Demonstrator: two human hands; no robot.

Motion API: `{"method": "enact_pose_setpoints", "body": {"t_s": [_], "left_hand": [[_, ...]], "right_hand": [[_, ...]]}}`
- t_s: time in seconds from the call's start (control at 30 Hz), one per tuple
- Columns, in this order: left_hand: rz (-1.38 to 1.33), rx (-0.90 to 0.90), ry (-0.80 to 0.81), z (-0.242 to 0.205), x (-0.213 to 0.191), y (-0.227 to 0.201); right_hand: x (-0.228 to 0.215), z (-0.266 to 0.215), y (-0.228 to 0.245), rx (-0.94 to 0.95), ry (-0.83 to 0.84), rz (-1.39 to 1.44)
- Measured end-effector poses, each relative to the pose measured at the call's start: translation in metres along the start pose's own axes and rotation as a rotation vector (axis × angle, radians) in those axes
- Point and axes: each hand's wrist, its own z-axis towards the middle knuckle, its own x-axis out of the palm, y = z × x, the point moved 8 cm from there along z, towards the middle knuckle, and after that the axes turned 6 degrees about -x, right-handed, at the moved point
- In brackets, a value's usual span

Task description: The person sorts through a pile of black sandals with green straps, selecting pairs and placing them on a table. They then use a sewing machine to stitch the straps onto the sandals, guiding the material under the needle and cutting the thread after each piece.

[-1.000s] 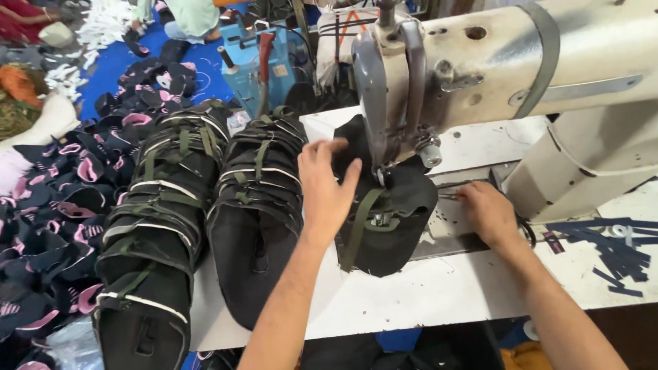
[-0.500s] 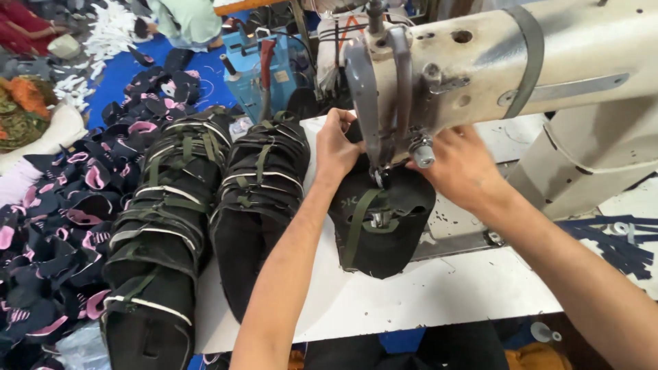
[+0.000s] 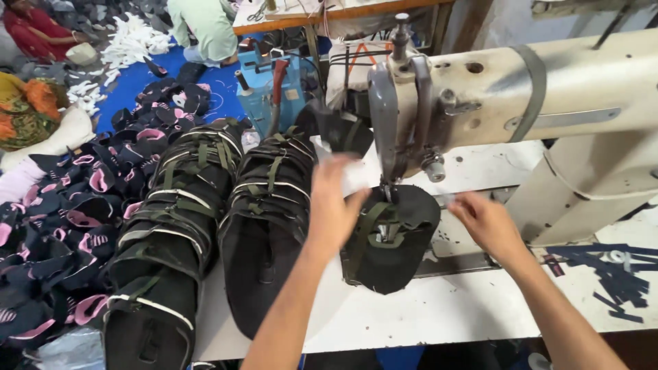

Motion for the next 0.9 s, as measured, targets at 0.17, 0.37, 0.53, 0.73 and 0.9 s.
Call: {"method": "enact_pose_setpoints", "body": {"t_s": [0.17, 0.37, 0.53, 0.73, 0.9], "left_hand": [[-0.014, 0.102, 0.325, -0.036, 0.006, -0.04], [-0.202, -0.281, 0.377, -0.042, 0.026, -0.032], [-0.138, -0.015, 0.232, -0.085, 0.015, -0.049], [-0.129, 0.087, 0.174, -0.086, 0.008, -0.057], [-0.13, 0.067, 0.13, -0.085, 0.013, -0.051]], "right_hand": [[0.04, -0.009, -0.025, -0.52, -0.058, -0.025], [-0.004, 0.005, 0.113, 0.005, 0.313, 0.587], [0.022, 0.005, 0.102, -0.143, 0.151, 0.83], [0.022, 0.008, 0.099, -0.022, 0.127, 0.856], [0.029, 0.016, 0.089, 0.093, 0.12, 0.853]]}}
